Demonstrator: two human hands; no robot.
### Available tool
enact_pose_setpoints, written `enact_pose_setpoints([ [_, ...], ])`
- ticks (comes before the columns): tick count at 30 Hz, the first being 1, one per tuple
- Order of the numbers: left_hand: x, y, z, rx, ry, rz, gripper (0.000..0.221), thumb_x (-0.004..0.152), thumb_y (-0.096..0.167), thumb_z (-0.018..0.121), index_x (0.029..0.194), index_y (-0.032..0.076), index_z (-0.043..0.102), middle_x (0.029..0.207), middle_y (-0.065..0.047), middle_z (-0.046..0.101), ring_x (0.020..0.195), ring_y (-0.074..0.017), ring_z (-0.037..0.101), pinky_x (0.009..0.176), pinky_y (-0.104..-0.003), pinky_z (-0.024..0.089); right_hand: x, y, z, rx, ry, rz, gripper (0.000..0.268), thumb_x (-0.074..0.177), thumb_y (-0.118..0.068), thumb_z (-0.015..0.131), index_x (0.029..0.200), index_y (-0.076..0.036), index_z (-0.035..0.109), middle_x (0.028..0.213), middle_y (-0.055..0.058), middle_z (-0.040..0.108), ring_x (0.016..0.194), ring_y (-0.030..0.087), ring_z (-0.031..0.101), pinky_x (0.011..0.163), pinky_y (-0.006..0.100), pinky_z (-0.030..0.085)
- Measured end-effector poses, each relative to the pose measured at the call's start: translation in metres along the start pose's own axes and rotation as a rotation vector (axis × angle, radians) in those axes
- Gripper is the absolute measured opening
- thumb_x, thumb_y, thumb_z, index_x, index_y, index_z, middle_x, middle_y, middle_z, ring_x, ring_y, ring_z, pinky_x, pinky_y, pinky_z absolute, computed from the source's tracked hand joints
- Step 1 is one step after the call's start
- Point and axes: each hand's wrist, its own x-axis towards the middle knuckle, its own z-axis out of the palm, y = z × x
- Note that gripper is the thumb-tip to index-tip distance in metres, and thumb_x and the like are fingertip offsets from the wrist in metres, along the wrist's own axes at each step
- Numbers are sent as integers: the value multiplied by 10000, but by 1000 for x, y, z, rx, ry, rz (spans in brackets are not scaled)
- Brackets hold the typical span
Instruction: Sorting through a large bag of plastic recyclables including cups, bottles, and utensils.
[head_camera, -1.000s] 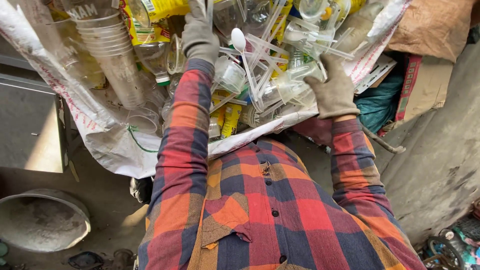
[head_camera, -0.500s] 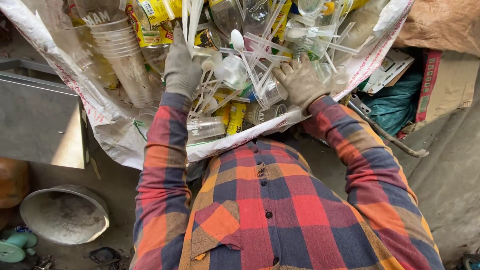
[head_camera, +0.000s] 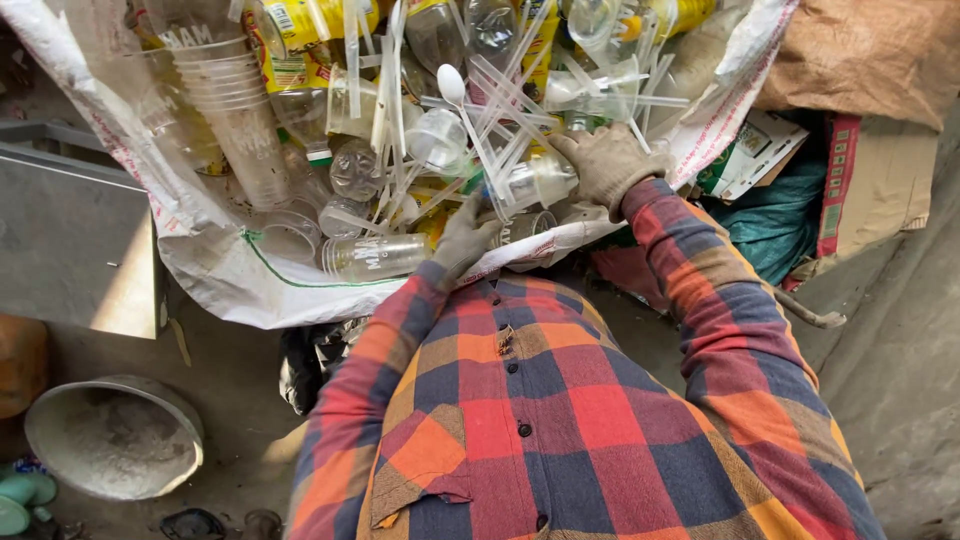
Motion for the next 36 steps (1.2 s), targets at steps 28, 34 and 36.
enact_pose_setpoints([
  [28,-99,177,-33,52,751,729,885,941,314,793,1615,101,260,1625,-135,360,1510,-220,399,1161,-396,454,-91,-29,-30,1702,427,-433,1186,575,2,919,1610,-73,347,1521,66,532,1435,207,504,1209,386,434],
  [34,-94,186,-55,-709,174,586,541,1083,57,599,1585,15,401,1392,-205,647,1278,-279,639,1150,-416,522,-99,-32,-22,1711,363,-470,1204,524,15,888,1601,-72,357,1486,54,553,1408,215,517,1216,370,412],
  [36,-108,208,-66,-609,194,790,423,1148,-5,481,1569,26,446,1260,-166,721,1209,-270,709,1155,-423,591,-103,-33,-25,1795,362,-466,1219,508,14,866,1608,-66,350,1493,48,545,1417,217,509,1225,368,399],
])
